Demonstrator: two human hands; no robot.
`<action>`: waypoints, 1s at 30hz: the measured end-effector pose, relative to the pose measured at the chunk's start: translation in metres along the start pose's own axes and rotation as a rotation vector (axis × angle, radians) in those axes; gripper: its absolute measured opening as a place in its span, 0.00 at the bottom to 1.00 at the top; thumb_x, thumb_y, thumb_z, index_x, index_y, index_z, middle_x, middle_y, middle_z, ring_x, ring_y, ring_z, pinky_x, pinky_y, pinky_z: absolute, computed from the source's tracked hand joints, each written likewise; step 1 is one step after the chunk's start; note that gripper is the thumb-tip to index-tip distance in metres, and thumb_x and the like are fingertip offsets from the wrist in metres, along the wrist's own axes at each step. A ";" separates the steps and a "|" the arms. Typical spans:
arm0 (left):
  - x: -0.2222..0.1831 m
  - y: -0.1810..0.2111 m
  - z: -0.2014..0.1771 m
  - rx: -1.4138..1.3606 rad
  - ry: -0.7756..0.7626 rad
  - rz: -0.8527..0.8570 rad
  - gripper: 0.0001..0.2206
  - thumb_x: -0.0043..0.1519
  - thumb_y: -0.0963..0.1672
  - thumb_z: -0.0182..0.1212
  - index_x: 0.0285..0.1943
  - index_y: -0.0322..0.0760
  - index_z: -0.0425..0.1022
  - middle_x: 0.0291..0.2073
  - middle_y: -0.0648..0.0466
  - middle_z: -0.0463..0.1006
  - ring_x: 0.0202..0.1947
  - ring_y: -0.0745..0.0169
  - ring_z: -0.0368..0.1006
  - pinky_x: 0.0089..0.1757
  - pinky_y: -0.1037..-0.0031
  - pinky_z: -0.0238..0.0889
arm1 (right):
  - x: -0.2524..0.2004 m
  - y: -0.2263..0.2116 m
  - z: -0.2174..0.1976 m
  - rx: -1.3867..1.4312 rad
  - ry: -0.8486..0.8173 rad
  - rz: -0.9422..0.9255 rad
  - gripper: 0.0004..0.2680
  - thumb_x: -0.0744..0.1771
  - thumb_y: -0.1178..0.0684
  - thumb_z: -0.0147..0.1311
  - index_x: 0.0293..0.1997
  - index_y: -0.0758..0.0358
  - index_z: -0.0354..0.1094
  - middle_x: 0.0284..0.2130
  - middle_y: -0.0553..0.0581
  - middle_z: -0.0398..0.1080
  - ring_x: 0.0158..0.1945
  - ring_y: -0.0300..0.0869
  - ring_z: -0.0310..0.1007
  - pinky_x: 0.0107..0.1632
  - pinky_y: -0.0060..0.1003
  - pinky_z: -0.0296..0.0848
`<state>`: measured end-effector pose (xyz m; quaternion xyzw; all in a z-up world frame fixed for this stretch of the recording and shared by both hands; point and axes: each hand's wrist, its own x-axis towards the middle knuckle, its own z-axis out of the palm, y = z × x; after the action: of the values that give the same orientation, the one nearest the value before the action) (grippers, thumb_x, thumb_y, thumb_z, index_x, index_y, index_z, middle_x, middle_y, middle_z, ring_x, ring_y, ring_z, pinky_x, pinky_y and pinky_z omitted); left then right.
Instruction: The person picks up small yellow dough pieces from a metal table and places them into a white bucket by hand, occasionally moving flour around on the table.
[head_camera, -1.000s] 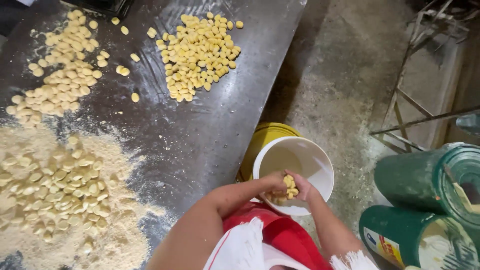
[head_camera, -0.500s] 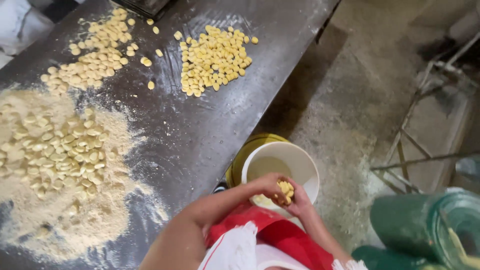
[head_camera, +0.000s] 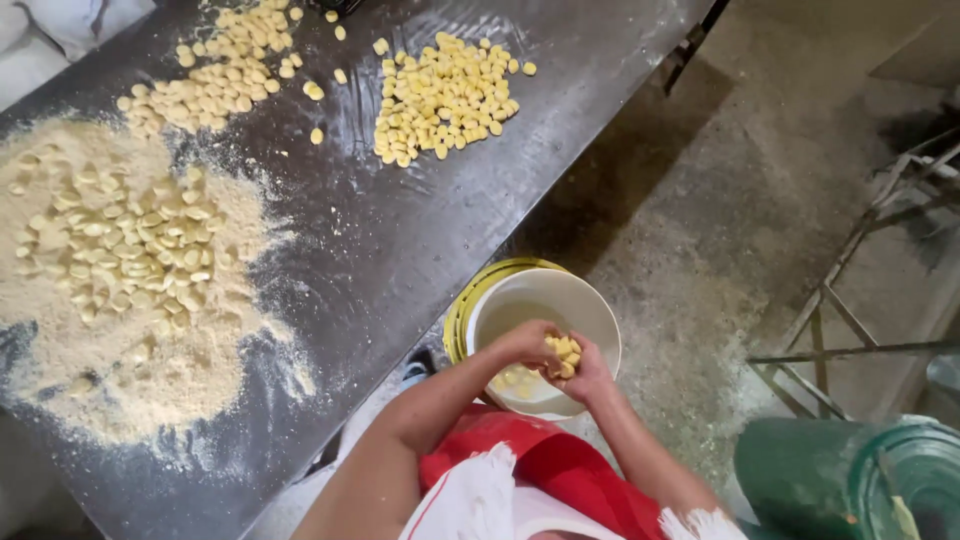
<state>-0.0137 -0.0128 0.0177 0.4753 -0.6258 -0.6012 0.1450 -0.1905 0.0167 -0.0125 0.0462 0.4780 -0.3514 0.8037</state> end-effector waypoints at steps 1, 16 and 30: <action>0.008 -0.002 0.005 0.035 0.008 -0.030 0.35 0.35 0.46 0.78 0.56 0.39 0.75 0.39 0.46 0.83 0.34 0.50 0.82 0.33 0.62 0.77 | 0.002 0.001 -0.006 -0.006 -0.046 -0.094 0.14 0.69 0.42 0.47 0.55 0.58 0.69 0.48 0.58 0.75 0.48 0.50 0.75 0.50 0.49 0.75; -0.028 0.018 -0.052 -0.091 0.219 0.196 0.29 0.41 0.47 0.78 0.54 0.37 0.79 0.39 0.47 0.84 0.35 0.55 0.83 0.37 0.67 0.79 | -0.048 -0.025 0.096 -0.279 -0.186 -0.104 0.15 0.72 0.46 0.42 0.64 0.61 0.64 0.58 0.59 0.71 0.59 0.52 0.72 0.60 0.55 0.70; -0.331 -0.140 -0.359 -0.825 1.025 0.096 0.32 0.46 0.44 0.78 0.60 0.31 0.71 0.46 0.46 0.83 0.45 0.57 0.80 0.48 0.68 0.75 | 0.099 0.210 0.522 -1.239 -0.521 0.106 0.13 0.68 0.48 0.53 0.59 0.52 0.66 0.39 0.56 0.74 0.33 0.48 0.73 0.26 0.41 0.72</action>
<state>0.4832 0.0451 0.1067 0.5782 -0.2165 -0.4823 0.6215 0.3505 -0.0919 0.1339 -0.4861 0.3787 0.0281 0.7871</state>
